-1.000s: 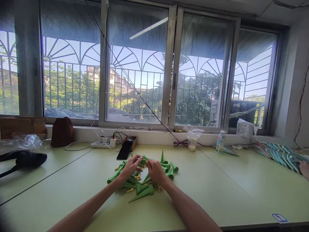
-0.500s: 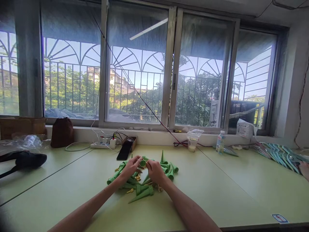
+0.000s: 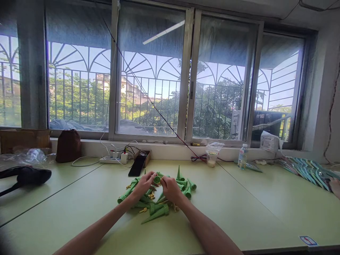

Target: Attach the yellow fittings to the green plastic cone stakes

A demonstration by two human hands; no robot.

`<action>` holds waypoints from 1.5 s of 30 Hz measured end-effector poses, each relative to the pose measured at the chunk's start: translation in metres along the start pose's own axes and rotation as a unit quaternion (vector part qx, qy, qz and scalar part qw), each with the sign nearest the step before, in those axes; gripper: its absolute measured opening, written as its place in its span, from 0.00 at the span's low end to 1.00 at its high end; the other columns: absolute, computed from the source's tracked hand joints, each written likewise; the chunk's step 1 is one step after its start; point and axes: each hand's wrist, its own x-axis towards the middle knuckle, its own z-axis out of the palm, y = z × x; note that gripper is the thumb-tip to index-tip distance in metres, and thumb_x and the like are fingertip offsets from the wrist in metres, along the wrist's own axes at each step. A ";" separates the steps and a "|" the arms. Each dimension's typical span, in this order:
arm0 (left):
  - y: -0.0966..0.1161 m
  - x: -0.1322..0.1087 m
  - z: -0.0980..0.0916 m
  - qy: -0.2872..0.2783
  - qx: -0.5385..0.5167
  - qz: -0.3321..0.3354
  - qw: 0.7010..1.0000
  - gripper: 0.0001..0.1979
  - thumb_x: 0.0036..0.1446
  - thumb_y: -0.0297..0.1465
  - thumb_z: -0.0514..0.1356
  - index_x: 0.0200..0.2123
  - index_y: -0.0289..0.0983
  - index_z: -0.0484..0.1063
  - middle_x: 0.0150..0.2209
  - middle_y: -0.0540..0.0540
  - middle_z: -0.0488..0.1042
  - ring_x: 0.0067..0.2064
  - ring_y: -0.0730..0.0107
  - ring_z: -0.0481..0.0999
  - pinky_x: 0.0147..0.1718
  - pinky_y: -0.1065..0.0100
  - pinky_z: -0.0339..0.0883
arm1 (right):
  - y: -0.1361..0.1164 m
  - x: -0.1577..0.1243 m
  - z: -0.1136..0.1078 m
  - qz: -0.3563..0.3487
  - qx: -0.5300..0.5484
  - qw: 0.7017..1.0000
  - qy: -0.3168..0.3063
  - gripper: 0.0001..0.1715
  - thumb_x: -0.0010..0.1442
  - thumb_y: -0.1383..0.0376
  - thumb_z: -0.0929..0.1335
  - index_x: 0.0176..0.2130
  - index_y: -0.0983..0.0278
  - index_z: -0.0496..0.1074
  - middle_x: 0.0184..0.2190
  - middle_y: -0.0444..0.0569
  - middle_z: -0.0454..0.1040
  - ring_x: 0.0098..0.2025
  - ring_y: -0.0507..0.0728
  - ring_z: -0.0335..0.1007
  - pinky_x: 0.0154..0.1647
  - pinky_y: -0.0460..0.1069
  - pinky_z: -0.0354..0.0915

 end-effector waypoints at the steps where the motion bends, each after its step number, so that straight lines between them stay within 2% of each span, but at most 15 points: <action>1: -0.001 0.000 0.000 0.001 0.001 0.002 1.000 0.20 0.50 0.49 0.57 0.31 0.37 0.64 0.26 0.49 0.70 0.24 0.67 0.77 0.16 0.72 0.69 | 0.001 0.000 0.000 -0.001 -0.001 1.000 -0.001 0.16 0.65 0.66 0.59 0.25 0.63 0.62 0.21 0.44 0.65 0.23 0.51 0.54 0.26 0.46 0.49; 14: -0.007 0.002 -0.001 -0.006 0.022 0.009 1.000 0.19 0.53 0.48 0.55 0.31 0.37 0.63 0.26 0.49 0.71 0.25 0.65 0.77 0.17 0.71 0.70 | 0.002 0.000 0.002 -0.001 0.000 1.000 -0.003 0.17 0.65 0.66 0.59 0.24 0.64 0.61 0.20 0.42 0.63 0.22 0.49 0.53 0.25 0.45 0.48; 38: -0.004 0.001 0.000 0.001 0.009 -0.014 1.000 0.20 0.50 0.49 0.57 0.29 0.38 0.63 0.23 0.50 0.70 0.22 0.68 0.75 0.15 0.73 0.67 | 0.009 -0.002 0.007 -0.010 -0.012 1.000 -0.005 0.16 0.64 0.67 0.60 0.25 0.63 0.64 0.21 0.43 0.66 0.23 0.50 0.55 0.25 0.46 0.48; 45: -0.002 0.000 0.000 0.001 0.006 -0.019 1.000 0.20 0.49 0.49 0.57 0.29 0.37 0.63 0.24 0.50 0.71 0.22 0.70 0.75 0.15 0.75 0.66 | 0.008 -0.002 0.007 -0.006 -0.014 1.000 -0.006 0.16 0.64 0.67 0.60 0.24 0.63 0.63 0.21 0.44 0.67 0.22 0.50 0.55 0.25 0.45 0.49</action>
